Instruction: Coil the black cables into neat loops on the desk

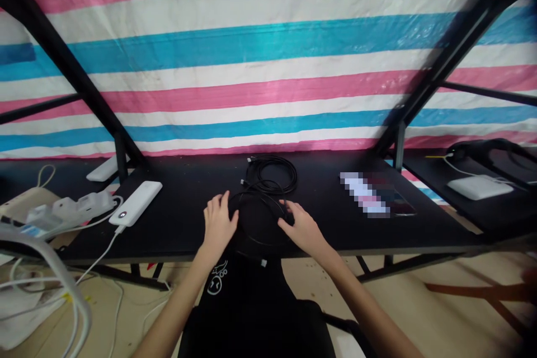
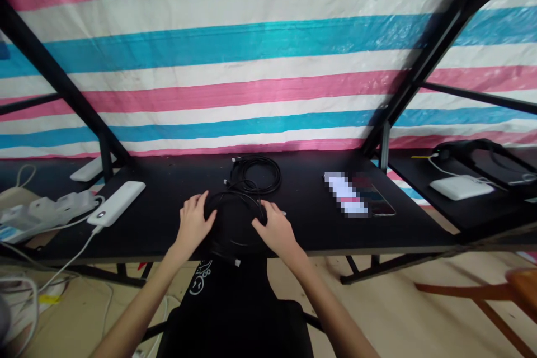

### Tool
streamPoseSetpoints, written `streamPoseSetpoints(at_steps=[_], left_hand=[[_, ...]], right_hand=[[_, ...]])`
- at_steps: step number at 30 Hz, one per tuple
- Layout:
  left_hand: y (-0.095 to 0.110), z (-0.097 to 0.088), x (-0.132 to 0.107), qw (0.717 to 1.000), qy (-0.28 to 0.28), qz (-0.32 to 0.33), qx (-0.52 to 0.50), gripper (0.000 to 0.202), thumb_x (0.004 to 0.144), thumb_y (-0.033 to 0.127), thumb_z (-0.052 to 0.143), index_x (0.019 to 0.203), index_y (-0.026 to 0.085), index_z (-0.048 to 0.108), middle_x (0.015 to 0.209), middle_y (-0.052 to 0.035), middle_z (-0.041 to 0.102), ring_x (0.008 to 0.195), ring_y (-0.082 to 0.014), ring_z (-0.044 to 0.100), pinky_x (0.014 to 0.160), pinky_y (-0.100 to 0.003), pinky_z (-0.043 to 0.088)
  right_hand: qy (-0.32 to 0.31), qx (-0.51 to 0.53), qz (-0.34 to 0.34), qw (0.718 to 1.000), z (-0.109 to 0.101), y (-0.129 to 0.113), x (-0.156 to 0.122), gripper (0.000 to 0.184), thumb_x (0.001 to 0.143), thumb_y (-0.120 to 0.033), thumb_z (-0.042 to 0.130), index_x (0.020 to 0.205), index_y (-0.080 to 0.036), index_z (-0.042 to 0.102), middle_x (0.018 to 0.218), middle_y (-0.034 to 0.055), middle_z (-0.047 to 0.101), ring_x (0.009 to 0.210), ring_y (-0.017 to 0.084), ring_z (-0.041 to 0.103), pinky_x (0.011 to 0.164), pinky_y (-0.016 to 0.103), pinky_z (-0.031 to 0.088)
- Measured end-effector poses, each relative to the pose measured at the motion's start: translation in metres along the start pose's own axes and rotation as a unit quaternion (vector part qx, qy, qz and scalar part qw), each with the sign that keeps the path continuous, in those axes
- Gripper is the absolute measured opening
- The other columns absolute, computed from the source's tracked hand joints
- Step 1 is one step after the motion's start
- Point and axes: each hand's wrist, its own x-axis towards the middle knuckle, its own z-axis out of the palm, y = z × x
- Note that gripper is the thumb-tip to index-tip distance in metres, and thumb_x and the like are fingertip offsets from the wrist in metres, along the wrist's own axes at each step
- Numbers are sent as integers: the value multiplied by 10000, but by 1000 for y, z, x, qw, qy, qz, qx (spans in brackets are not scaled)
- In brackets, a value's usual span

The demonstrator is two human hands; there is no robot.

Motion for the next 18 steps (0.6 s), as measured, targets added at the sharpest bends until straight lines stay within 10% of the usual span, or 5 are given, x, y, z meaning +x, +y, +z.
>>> streamPoseSetpoints(at_steps=[5, 11, 18], left_hand=[[-19, -2, 13, 998, -61, -32, 8, 244, 780, 186, 528, 974, 143, 670, 965, -137, 600, 1007, -329, 513, 858, -463, 399], [-31, -37, 20, 982, -67, 26, -173, 213, 811, 145, 405, 683, 182, 571, 813, -28, 584, 725, -147, 566, 672, -264, 444], [-17, -124, 12, 807, -297, 36, -510, 144, 827, 310, 548, 858, 178, 497, 868, -33, 588, 660, -128, 574, 576, -257, 459]], right_hand=[[-46, 6, -93, 995, -10, -8, -4, 297, 887, -177, 373, 1092, -198, 586, 1087, 75, 657, 1030, 222, 612, 910, 403, 452], [-57, 172, -105, 978, -75, -35, 2, 273, 948, -292, 358, 1158, -206, 510, 788, 25, 661, 935, 186, 659, 905, 359, 466], [30, 303, -154, 940, -134, -56, 40, 311, 917, -412, 454, 1127, -195, 528, 533, -84, 358, 466, 96, 464, 697, 323, 531]])
